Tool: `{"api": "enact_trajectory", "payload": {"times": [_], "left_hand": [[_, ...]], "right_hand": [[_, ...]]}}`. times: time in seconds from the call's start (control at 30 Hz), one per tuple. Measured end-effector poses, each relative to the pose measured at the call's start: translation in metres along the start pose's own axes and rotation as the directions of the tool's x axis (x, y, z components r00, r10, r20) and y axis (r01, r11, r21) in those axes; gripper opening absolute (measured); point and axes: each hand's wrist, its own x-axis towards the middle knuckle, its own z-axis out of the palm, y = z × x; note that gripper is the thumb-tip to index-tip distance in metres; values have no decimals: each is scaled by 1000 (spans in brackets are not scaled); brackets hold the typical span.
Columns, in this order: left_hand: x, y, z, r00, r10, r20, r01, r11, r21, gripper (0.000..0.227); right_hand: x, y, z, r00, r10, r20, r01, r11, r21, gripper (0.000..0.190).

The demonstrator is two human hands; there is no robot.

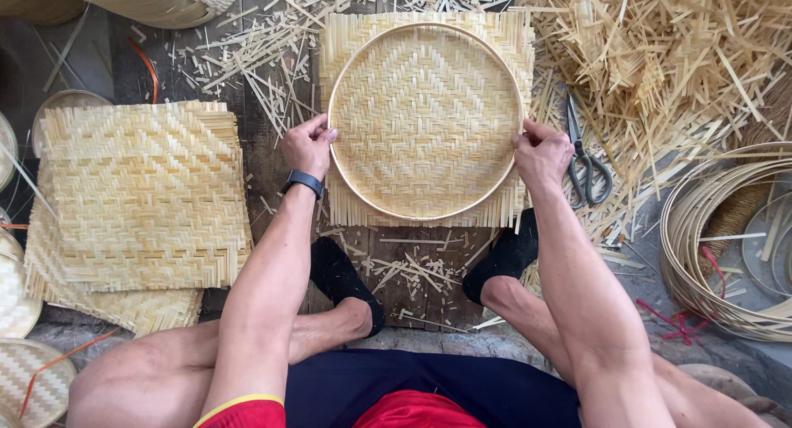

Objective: The person constructs a bamboo basket by placing a circular frame over a woven bamboo sheet, trimming the excess bamboo with scissors, and then securing the edges using a wooden mold.

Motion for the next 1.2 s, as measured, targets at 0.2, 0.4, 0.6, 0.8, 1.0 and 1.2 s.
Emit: {"api": "enact_trajectory", "payload": {"times": [0.2, 0.4, 0.6, 0.8, 1.0, 1.2], "left_hand": [[-4, 7, 0, 995, 52, -80, -55, 998, -42, 22], [5, 11, -1, 996, -71, -47, 73, 997, 36, 21], [9, 10, -6, 997, -65, 37, 69, 989, -128, 26], [17, 8, -8, 983, -134, 130, 151, 980, -131, 21], [18, 7, -9, 911, -277, 305, 390, 819, -421, 19], [27, 4, -14, 878, -290, 381, 435, 815, -383, 23]], "right_hand": [[-2, 10, 1, 999, 47, -5, -46, 999, 8, 29], [8, 16, 7, 998, -45, -32, 43, 996, -76, 28], [5, 14, 3, 999, 29, -19, -29, 1000, -3, 29], [7, 17, 4, 998, 62, 12, -62, 998, 26, 31], [11, 25, 6, 998, 48, 34, -49, 998, 34, 34], [27, 39, 9, 993, 88, 79, -89, 996, 12, 33]]}}
